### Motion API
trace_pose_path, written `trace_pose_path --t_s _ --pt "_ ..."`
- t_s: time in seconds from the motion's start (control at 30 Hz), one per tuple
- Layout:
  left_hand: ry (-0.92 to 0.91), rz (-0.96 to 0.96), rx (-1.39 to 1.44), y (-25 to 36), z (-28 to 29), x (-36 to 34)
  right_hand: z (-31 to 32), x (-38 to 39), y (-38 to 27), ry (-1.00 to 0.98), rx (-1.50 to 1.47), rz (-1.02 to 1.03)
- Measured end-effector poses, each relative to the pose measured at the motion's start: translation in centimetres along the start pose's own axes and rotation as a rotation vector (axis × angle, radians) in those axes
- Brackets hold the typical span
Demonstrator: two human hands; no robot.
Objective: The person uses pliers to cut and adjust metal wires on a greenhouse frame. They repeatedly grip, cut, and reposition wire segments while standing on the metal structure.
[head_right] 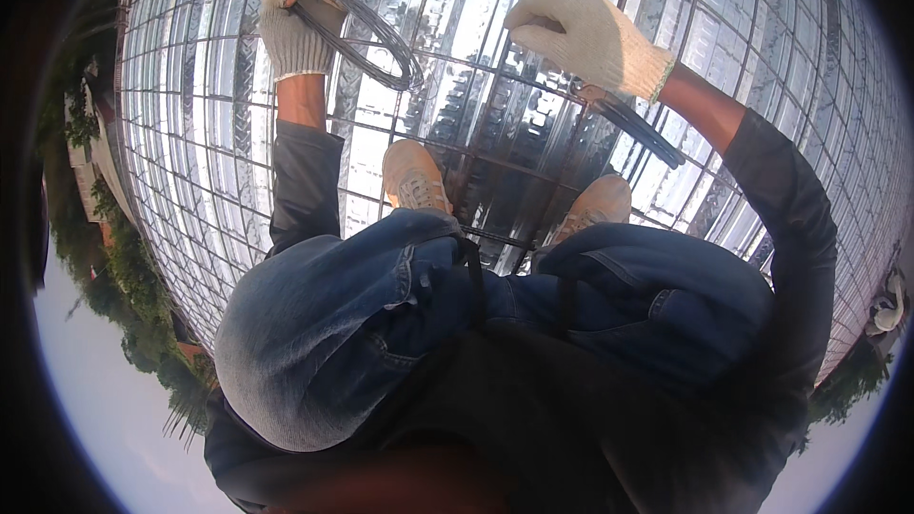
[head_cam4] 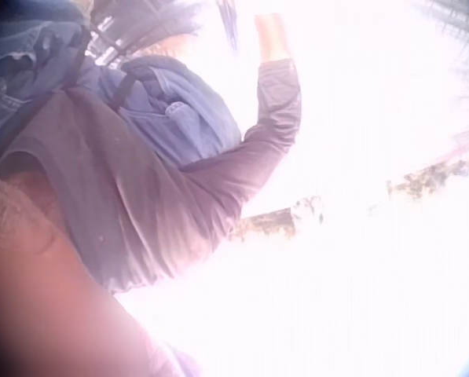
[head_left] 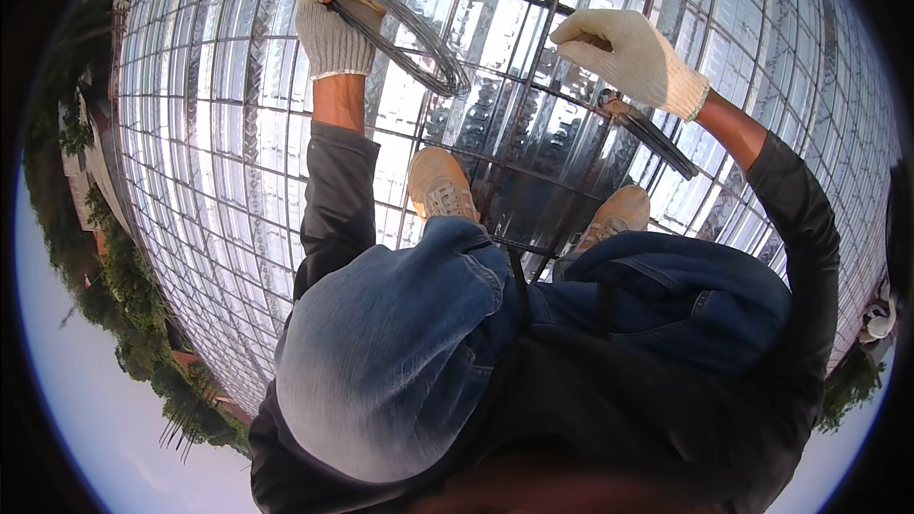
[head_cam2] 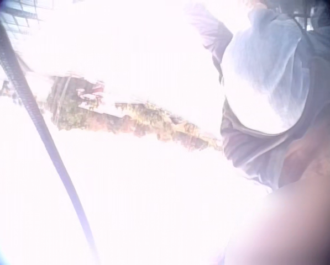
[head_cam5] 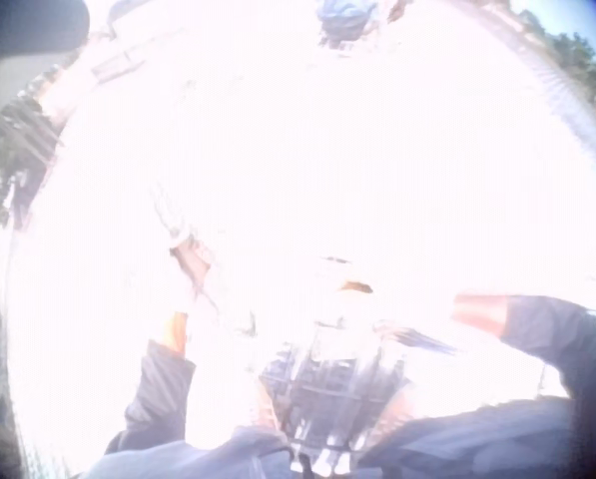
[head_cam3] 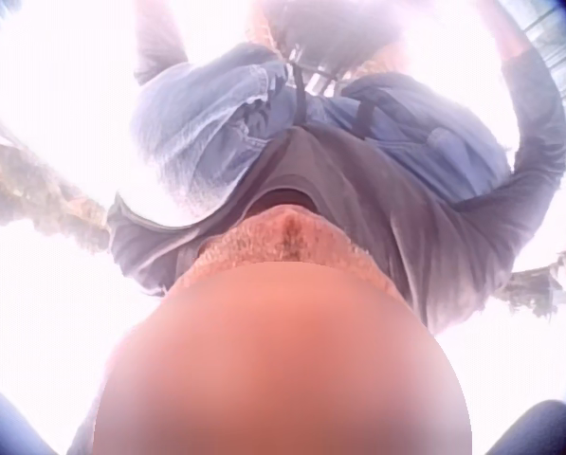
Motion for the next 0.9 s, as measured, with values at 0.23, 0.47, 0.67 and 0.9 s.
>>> trace_pose_path --t_s 0.23,0.47,0.67,0.9 --pt "-0.098 -0.108 0.041 -3.3 1.2 -2.5 -0.6 0.3 -5.6 -0.063 -0.099 0.140" --pt "0.134 -0.104 -0.041 -3.8 3.0 -2.8 -2.1 1.5 -5.3 -0.104 -0.083 0.033" --pt "0.115 -0.075 0.014 -4.4 2.8 -2.6 -2.5 1.3 -5.2 -0.091 -0.057 0.048" --pt "0.175 -0.091 -0.022 -5.0 3.0 -1.7 -1.1 1.9 -6.8 0.113 0.104 0.232"
Point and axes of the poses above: each hand's wrist, its own x-axis away from the middle knuckle, its own z-axis out of the back of the hand, y = z × x, the point moved 9 cm from there along -x, towards the middle knuckle, and after that the axes turned 2 degrees about -y, right-handed, at the moved point
